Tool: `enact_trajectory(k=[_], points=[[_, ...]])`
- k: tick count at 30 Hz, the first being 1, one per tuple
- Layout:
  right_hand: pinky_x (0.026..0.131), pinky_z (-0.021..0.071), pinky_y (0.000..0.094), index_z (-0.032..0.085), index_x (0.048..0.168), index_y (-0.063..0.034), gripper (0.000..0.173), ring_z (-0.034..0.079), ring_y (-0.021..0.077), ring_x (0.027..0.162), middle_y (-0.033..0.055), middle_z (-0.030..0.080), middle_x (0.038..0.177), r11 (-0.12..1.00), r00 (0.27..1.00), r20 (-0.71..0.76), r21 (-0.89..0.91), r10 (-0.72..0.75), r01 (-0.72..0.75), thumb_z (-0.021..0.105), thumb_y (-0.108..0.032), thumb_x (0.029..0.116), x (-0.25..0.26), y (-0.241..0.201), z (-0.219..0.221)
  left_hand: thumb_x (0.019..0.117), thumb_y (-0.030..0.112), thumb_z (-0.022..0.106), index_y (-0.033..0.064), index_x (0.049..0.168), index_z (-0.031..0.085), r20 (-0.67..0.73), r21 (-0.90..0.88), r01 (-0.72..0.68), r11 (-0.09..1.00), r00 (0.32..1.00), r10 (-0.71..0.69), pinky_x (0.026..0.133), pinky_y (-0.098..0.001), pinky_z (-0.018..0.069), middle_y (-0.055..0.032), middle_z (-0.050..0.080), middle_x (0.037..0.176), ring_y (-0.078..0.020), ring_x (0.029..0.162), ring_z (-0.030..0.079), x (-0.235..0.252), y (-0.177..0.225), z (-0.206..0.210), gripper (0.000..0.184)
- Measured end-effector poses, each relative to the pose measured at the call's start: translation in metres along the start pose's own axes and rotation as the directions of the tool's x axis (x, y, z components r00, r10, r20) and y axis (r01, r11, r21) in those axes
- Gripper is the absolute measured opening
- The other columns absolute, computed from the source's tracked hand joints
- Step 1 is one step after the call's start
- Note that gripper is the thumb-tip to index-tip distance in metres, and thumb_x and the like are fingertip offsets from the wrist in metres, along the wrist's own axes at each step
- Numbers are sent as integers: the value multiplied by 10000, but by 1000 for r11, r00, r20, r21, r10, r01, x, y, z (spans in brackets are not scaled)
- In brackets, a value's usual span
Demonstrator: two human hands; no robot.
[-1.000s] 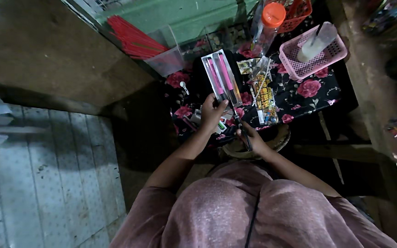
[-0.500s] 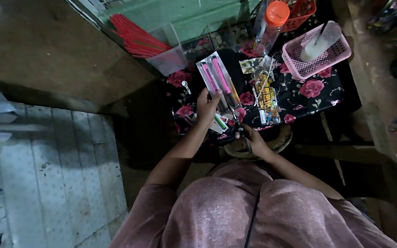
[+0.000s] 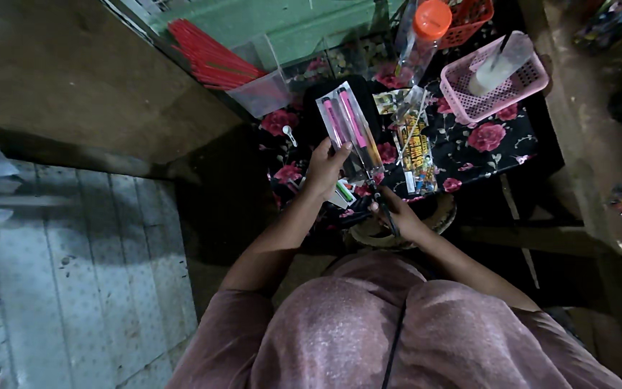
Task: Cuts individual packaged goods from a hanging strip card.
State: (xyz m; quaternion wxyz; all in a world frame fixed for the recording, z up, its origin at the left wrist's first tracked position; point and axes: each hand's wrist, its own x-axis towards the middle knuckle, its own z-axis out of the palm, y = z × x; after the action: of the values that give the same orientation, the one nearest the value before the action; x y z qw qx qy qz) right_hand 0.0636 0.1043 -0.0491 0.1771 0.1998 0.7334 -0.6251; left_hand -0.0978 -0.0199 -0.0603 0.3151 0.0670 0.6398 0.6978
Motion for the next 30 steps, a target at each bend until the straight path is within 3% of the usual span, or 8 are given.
enact_trajectory(k=[3,6,12,18,22,26,28,30], points=[[594,489,246,398,1477,-53,439,545,88,661,50,576,865,995,999,8,90,-42,41,462,-237,1084,5,11,3,1032,160,580,7,1330,521,5,71,-70,995,998,70,846,-324,574,-99,631,1160,-125,999,650,-3,-6,4,340],[609,491,257,418,1455,-32,429,538,89,666,48,571,857,990,996,-21,105,-91,93,464,-237,1082,5,18,9,1025,159,595,17,1295,542,-2,104,-81,991,997,82,748,-288,566,-87,640,1109,-110,916,652,-4,-9,6,310],[626,498,292,447,1460,-25,432,541,116,679,96,614,924,997,996,-70,37,-61,64,512,-207,1074,2,13,7,1031,150,587,8,1371,507,-1,95,-39,995,999,39,829,-352,584,-128,625,1184,-161,1006,656,-4,-9,8,377],[568,503,279,477,1428,-8,415,527,104,596,77,586,820,997,993,-96,15,-70,71,546,-192,1062,6,16,6,1029,148,589,-2,1349,520,-13,86,-40,995,999,41,831,-345,580,-126,630,1168,-148,1001,654,-3,-11,11,359],[762,537,349,333,1527,-38,491,602,169,811,128,614,976,1000,993,113,-23,-19,22,450,-226,1088,-1,26,-2,1033,163,579,-18,1330,537,-47,128,-104,986,993,111,843,-334,568,-128,638,1162,-137,1002,647,8,-13,2,350],[815,519,260,382,1474,9,679,580,60,853,37,604,980,995,923,383,-102,35,5,492,-475,1011,-27,58,-32,1033,176,571,-12,1519,406,3,447,-235,863,965,261,1069,-368,491,-190,603,1376,-186,1233,615,23,8,-33,546],[862,521,303,425,1457,27,730,596,95,906,87,634,1041,987,943,329,-158,54,-2,559,-500,970,-41,66,-57,1007,163,622,9,1562,344,106,588,-240,772,970,220,1056,-383,505,-197,625,1356,-204,1217,636,22,30,-52,640],[855,536,319,437,1464,1,773,614,107,920,85,647,1058,983,981,188,-182,44,-9,594,-536,932,-51,67,-77,973,137,669,4,1468,410,271,656,-302,692,950,157,925,-379,560,-160,696,1171,-180,1042,686,18,53,-69,575]])
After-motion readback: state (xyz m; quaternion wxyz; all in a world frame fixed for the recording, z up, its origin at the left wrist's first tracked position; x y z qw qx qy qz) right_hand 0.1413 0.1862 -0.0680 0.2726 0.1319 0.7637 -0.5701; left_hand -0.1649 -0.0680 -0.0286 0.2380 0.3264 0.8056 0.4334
